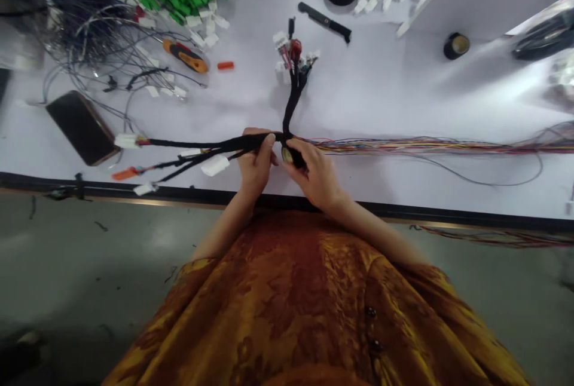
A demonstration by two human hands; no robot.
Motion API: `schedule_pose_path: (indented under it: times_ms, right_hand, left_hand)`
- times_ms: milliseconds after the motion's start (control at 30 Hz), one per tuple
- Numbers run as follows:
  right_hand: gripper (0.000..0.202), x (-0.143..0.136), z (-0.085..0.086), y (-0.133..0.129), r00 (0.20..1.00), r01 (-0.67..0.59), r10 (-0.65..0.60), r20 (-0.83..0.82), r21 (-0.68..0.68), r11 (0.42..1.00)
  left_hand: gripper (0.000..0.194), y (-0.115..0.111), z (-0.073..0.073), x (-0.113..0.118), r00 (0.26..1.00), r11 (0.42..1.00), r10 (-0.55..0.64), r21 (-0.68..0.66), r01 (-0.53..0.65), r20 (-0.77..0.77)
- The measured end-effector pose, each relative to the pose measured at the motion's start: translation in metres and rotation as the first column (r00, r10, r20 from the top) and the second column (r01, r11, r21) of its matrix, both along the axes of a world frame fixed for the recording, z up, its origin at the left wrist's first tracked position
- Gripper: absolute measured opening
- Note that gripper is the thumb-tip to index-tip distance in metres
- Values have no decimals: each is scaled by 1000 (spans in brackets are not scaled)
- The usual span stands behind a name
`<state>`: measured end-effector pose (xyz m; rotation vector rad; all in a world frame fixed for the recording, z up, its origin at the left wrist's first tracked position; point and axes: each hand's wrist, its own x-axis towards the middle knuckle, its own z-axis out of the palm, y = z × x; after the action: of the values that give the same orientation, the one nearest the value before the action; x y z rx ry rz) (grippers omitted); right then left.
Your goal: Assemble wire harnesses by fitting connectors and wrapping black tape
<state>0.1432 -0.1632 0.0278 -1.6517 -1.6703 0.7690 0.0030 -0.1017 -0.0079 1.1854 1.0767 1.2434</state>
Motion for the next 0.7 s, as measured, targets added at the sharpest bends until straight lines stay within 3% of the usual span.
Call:
schedule_pose_path:
  times_ms: [100, 167, 267, 367, 433, 467, 567, 633, 700]
  right_hand:
    - [52, -10, -28, -16, 995, -98, 99, 9, -49, 994]
    - [57, -10, -30, -17, 989, -137, 142, 44, -115, 984]
    - [42, 8, -8, -5, 985, -141, 153, 76, -146, 979]
    - [24, 43, 15, 28, 998, -26, 29, 63, -48, 998]
    - [21, 63, 16, 59, 999, -15, 13, -30, -90, 996]
    - [25, 69, 11, 75, 991, -86, 66, -115, -182, 979]
    - [32, 70, -16, 113, 882, -369, 186, -433, -390, 844]
    - [25, 66, -31, 124, 798, -488, 217, -563, -392, 780]
    - [14, 66, -35, 124, 771, -490, 191, -608, -373, 788]
  left_hand:
    - [33, 2, 8, 1, 1000, 999, -13, -29, 14, 20]
    - [35, 2, 10, 1, 999, 999, -21, -45, 23, 32]
    - [37, 1, 8, -1, 999, 995, -35, -88, 39, 39]
    - [37, 0, 6, -6, 993, 988, -87, -120, 96, 78]
    - [37, 0, 5, -7, 985, 982, -129, -121, 143, 116]
    - [37, 1, 4, -7, 981, 980, -141, -122, 157, 133]
    - [36, 3, 3, -6, 976, 977, -137, -142, 162, 171]
    - [36, 3, 1, -5, 976, 976, -123, -155, 151, 180]
    - [35, 2, -2, -5, 980, 977, -108, -163, 136, 169]
